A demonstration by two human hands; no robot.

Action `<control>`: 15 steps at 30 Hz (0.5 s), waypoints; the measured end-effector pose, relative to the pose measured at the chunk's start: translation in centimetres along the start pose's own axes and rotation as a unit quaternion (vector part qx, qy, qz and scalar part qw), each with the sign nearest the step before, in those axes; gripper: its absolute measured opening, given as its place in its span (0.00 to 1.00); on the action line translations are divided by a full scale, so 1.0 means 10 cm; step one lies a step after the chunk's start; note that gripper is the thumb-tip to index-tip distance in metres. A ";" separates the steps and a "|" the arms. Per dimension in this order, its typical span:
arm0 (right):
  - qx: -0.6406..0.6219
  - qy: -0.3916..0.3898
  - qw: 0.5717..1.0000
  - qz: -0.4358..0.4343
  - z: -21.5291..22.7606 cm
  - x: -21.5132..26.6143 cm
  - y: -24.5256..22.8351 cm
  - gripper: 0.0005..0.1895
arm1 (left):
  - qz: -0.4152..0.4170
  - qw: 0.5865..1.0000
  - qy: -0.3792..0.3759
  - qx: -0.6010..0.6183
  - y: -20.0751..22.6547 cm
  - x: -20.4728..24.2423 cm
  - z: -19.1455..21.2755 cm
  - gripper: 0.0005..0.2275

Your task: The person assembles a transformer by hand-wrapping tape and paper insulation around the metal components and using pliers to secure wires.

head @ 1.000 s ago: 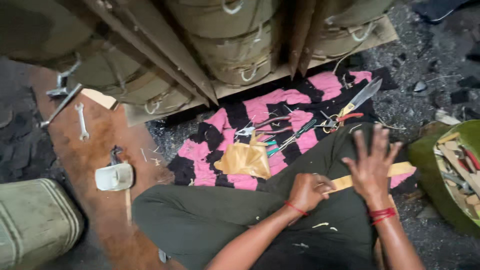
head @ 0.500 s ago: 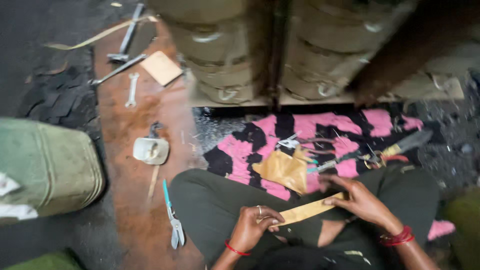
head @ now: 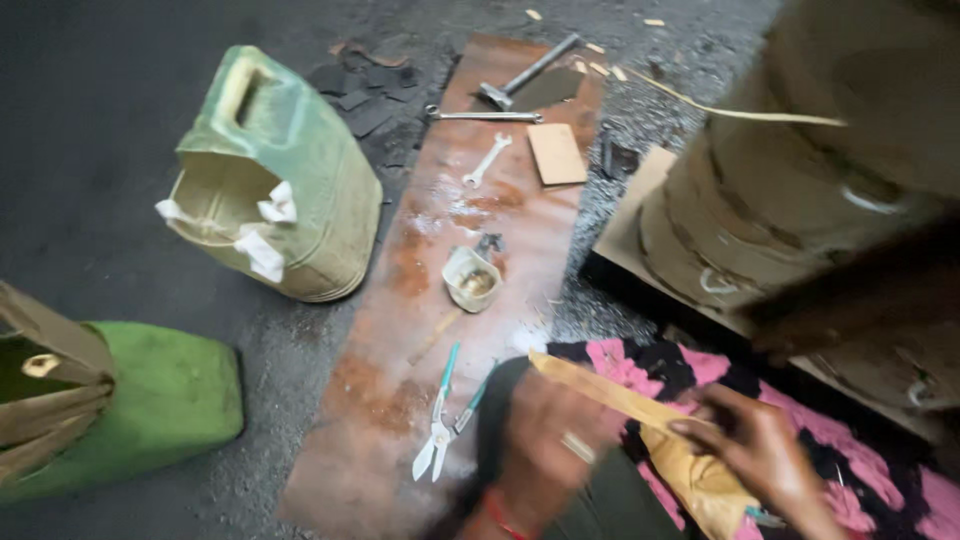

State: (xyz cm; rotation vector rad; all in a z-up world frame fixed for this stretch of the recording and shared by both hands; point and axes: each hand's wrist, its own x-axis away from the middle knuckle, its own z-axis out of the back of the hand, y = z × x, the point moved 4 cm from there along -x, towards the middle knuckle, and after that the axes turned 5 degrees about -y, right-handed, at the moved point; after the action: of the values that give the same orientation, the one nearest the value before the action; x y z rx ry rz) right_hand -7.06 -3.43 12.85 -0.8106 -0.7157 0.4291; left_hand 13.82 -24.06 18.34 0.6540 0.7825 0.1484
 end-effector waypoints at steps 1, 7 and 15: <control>-0.054 -0.039 0.997 0.029 -0.20 -0.18 -0.12 0.16 | -0.173 0.978 -0.023 -0.115 0.22 0.02 -0.09 0.14; -0.163 -0.284 0.944 0.050 -1.11 -1.00 -0.99 0.20 | -0.085 0.994 0.008 -0.062 -0.56 0.07 -0.02 0.16; -0.235 -0.422 0.872 0.078 -2.10 -1.43 -1.75 0.16 | 0.097 0.986 0.069 -0.118 -1.17 0.07 0.43 0.20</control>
State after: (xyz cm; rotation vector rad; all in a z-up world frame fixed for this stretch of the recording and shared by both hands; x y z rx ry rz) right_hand -0.39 -33.44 10.61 -1.1500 -1.6223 0.7902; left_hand 15.99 -35.20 13.22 0.4966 0.8184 0.4609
